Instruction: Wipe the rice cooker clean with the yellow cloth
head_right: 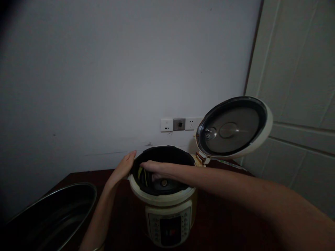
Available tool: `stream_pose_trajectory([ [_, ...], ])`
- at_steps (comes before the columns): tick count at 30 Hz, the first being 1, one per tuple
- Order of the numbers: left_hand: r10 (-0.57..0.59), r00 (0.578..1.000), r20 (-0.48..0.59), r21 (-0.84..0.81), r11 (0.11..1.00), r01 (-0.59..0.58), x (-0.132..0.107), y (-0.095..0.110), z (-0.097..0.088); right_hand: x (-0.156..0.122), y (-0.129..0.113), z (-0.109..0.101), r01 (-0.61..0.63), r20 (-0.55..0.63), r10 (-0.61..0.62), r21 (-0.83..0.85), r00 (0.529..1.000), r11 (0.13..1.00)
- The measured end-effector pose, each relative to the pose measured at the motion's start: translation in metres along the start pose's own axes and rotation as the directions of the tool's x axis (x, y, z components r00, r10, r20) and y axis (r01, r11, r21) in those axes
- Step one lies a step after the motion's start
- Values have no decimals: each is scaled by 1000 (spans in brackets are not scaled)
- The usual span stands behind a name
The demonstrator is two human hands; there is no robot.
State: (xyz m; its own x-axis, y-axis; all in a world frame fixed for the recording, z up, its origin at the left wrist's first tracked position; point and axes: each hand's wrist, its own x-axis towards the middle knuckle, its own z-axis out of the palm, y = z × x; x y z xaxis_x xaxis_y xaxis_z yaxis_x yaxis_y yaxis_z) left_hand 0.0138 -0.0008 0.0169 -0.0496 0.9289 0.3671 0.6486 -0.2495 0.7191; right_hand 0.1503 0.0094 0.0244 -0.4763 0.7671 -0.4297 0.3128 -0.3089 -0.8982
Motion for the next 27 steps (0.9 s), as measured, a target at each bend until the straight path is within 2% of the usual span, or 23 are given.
stream_pose_trajectory([
  [1, -2, 1000, 19, -27, 1000, 3, 0, 1, 0, 2, -5, 0, 65, -69, -59, 89, 996, 994],
  [3, 6, 998, 59, -78, 997, -2, 0, 0, 0, 3, -12, -2, 161, -167, -136, 146, 977, 976],
  [6, -28, 997, 74, -160, 986, 40, 5, -10, 4, -1, -14, 1, 217, -208, -185, 146, 960, 965],
  [9, -69, 995, 67, -232, 969, 83, 11, -22, 8, -17, -5, 9, 250, -182, -223, 135, 957, 959],
  [12, -82, 994, 66, -223, 970, 95, 14, -27, 10, -42, 3, 11, 198, -120, -190, 57, 974, 979],
  [15, -75, 996, 50, -186, 979, 83, 12, -22, 9, -71, 5, -2, 143, -3, -144, -60, 990, 988],
  [17, -51, 997, 56, -153, 986, 59, 8, -16, 6, -90, 4, -15, 183, 32, -180, -219, 983, 958],
  [20, 5, 995, 97, -96, 995, 5, 3, -8, 2, -116, 5, -35, 288, 103, -278, -543, 955, 789],
  [23, 18, 992, 122, -25, 1000, -15, 0, -4, 2, -139, 4, -51, 374, 226, -304, -668, 926, 643],
  [25, 5, 993, 118, 36, 999, -10, 0, -3, 2, -149, 2, -61, 323, 206, -263, -767, 942, 555],
  [27, 11, 993, 117, 70, 997, -19, 0, -4, 2, -150, 0, -73, 179, 98, -218, -903, 971, 390],
])
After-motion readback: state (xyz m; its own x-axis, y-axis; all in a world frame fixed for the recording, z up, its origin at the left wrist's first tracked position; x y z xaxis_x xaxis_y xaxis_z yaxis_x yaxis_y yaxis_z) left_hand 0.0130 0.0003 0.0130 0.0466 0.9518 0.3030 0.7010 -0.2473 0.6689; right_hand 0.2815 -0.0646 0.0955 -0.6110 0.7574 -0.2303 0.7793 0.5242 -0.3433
